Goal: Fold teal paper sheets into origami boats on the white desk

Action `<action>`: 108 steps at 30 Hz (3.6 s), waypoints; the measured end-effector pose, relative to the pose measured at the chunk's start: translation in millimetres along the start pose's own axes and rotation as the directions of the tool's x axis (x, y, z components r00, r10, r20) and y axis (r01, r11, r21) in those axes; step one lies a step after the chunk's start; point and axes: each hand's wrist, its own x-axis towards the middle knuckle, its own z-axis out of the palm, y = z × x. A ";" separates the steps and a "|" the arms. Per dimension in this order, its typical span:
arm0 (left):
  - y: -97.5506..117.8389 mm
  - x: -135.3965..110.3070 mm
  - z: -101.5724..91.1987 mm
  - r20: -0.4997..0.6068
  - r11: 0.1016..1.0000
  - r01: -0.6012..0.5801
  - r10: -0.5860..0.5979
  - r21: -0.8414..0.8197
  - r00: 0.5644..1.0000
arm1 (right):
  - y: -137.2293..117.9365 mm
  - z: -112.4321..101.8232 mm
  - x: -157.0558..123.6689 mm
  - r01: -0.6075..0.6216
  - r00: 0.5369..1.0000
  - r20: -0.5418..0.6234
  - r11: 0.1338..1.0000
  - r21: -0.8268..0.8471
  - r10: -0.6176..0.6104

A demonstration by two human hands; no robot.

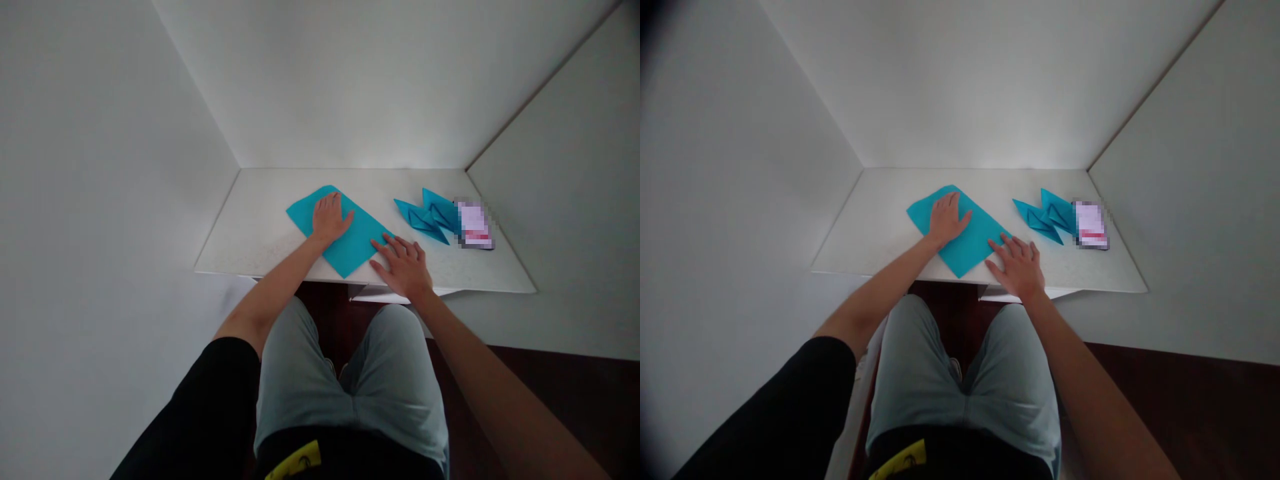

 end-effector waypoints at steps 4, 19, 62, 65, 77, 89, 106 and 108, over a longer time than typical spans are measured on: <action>18.9 -41.8 -0.4 0.054 0.995 0.070 -0.074 0.068 0.996 | 1.5 6.4 0.1 -0.021 0.998 -0.053 1.000 0.004 0.021; -140.3 -99.2 -79.6 0.299 0.951 0.133 -0.218 0.280 0.929 | 7.2 19.7 1.7 -0.035 0.995 -0.090 0.999 0.024 0.037; 118.9 49.4 14.8 0.117 0.956 -0.223 0.248 -0.189 0.962 | -9.3 1.2 3.2 -0.107 0.994 0.021 0.958 0.265 0.105; 86.7 24.3 -2.5 0.127 0.916 0.003 0.052 -0.402 0.990 | -8.6 -0.8 2.7 -0.106 0.994 0.012 0.960 0.260 0.106; 8.9 -86.7 -15.4 0.058 0.684 0.223 -0.256 -0.694 0.965 | -4.7 -0.6 4.2 -0.075 0.993 -0.075 0.973 0.219 0.094; 13.8 -95.0 -13.6 0.021 0.708 0.116 -0.142 -0.697 0.990 | 0.1 -0.4 20.6 -0.007 0.974 -0.170 0.777 0.630 0.147; 13.5 -93.8 -5.2 0.018 0.807 0.003 0.010 -0.591 1.000 | -26.6 11.4 56.3 -0.283 0.943 -0.015 0.821 0.495 0.334; 12.9 -93.6 -4.8 0.007 0.809 -0.019 0.029 -0.588 1.000 | -24.4 8.5 63.8 -0.348 0.927 0.045 0.807 0.477 0.373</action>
